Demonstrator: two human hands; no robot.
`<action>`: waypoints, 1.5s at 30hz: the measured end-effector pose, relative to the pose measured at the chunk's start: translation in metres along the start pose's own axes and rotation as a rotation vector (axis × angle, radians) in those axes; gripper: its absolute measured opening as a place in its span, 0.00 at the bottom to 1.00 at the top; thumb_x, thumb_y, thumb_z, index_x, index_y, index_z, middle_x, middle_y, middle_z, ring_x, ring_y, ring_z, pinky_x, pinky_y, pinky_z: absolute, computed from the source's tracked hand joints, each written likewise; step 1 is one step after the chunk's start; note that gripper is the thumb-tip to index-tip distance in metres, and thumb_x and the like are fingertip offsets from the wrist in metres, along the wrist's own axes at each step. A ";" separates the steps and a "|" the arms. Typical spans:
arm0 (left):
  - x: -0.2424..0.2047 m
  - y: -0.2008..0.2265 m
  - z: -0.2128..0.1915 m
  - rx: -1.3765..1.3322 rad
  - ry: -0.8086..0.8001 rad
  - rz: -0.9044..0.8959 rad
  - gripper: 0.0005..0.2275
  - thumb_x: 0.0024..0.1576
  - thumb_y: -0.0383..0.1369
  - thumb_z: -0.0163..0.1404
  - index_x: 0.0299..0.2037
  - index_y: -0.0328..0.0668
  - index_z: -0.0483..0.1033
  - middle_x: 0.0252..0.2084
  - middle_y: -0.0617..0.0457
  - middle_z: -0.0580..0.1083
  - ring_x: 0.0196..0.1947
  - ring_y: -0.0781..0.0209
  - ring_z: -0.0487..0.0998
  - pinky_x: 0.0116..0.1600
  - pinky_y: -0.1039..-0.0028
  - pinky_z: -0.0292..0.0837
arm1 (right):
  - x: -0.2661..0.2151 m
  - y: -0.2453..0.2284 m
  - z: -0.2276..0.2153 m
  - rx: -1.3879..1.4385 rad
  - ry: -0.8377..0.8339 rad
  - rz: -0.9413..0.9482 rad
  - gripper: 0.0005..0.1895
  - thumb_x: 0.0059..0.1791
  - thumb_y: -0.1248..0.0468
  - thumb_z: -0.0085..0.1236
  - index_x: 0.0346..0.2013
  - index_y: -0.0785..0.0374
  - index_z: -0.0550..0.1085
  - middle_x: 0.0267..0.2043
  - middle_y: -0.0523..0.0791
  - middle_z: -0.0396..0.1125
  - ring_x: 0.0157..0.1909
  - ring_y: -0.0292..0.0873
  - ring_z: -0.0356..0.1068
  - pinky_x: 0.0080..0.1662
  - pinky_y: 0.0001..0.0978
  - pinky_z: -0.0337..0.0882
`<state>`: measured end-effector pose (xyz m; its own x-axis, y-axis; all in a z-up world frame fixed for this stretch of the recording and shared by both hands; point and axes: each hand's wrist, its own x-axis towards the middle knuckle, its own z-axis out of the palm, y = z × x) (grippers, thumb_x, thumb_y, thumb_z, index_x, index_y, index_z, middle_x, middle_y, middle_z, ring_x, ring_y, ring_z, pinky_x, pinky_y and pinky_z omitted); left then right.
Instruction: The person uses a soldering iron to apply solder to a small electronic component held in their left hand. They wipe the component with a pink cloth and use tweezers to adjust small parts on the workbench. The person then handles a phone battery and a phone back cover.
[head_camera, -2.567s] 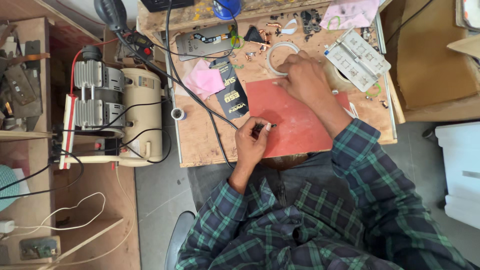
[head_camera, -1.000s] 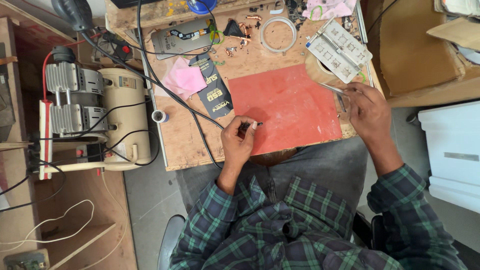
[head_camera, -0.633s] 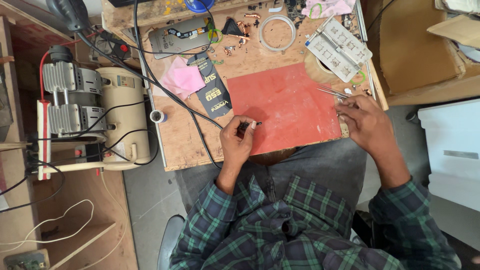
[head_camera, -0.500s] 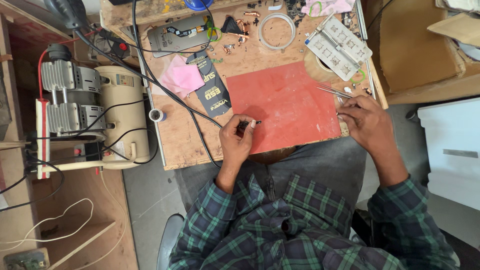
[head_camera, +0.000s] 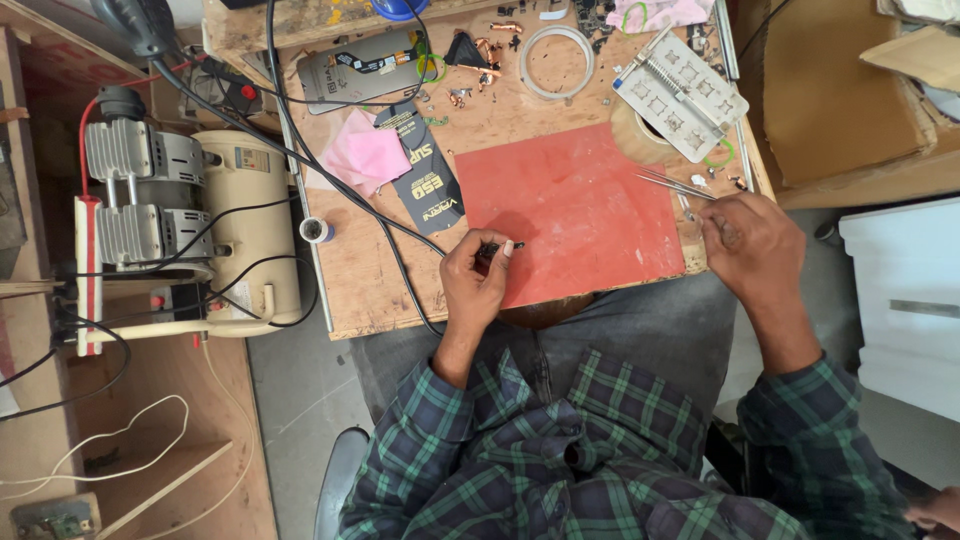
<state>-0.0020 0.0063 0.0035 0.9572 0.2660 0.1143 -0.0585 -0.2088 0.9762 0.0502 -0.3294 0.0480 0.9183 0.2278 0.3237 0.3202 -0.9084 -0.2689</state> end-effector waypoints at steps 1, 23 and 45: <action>0.000 0.000 0.000 -0.001 -0.002 -0.009 0.03 0.59 0.26 0.58 0.37 0.36 0.78 0.26 0.57 0.75 0.24 0.74 0.70 0.31 0.81 0.65 | 0.000 0.000 0.000 -0.011 0.012 -0.018 0.03 0.52 0.67 0.67 0.39 0.59 0.79 0.42 0.42 0.73 0.45 0.45 0.74 0.46 0.33 0.74; 0.000 0.001 0.000 -0.014 0.006 -0.007 0.03 0.59 0.26 0.58 0.38 0.36 0.78 0.27 0.57 0.76 0.25 0.75 0.72 0.31 0.81 0.67 | 0.000 -0.010 0.005 -0.039 -0.001 -0.023 0.03 0.52 0.64 0.66 0.41 0.57 0.81 0.45 0.40 0.72 0.48 0.43 0.73 0.48 0.36 0.73; -0.006 0.069 -0.003 0.197 -0.079 0.424 0.02 0.52 0.26 0.58 0.32 0.43 0.78 0.30 0.53 0.76 0.30 0.51 0.77 0.38 0.64 0.69 | 0.008 -0.115 -0.007 0.689 -0.182 -0.120 0.20 0.44 0.67 0.66 0.50 0.66 0.76 0.48 0.47 0.73 0.45 0.46 0.76 0.44 0.33 0.75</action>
<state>-0.0124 -0.0064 0.0708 0.8795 0.0484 0.4735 -0.4012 -0.4598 0.7922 0.0187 -0.2254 0.0873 0.8725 0.4214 0.2473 0.4404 -0.4592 -0.7715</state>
